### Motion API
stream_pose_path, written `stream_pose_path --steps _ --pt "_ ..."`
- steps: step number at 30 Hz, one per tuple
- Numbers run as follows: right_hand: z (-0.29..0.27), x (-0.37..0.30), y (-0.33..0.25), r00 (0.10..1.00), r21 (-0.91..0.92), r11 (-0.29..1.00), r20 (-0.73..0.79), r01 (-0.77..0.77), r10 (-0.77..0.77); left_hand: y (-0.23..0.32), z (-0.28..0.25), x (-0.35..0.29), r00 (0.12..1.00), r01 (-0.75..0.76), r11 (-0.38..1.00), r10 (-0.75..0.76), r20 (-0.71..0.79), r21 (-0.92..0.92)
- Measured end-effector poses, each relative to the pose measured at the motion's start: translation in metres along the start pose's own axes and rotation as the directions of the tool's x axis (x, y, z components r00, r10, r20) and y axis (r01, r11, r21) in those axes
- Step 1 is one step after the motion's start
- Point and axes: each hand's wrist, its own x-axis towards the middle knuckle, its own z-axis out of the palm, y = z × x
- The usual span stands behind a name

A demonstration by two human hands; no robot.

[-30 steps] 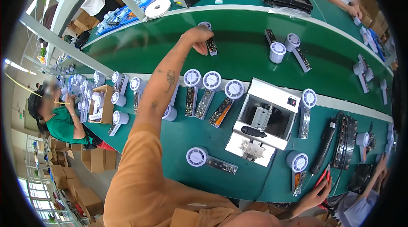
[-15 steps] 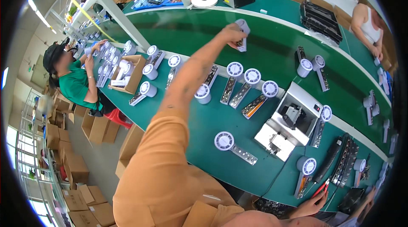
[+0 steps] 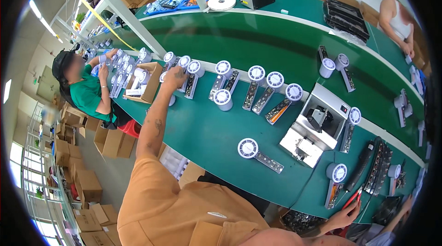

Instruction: Assembling electronic components onto a circuit board and testing them using an electric screwdriver and other tools.

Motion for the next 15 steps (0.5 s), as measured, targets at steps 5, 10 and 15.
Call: stream_pose_path --steps 5,10,15 --pt "-0.003 0.000 -0.001 1.000 -0.008 1.000 -0.009 -0.013 0.013 0.002 0.006 -0.004 0.987 -0.129 0.992 0.130 0.095 -0.018" --pt "-0.004 0.000 -0.006 1.000 0.000 1.000 -0.011 0.008 -0.008 0.027 0.007 -0.014 0.978 -0.196 0.973 0.204 0.054 -0.122" --pt "-0.009 -0.001 -0.020 0.998 0.039 0.997 -0.017 -0.066 0.067 0.052 0.012 -0.006 0.979 -0.181 0.983 0.183 0.088 -0.035"
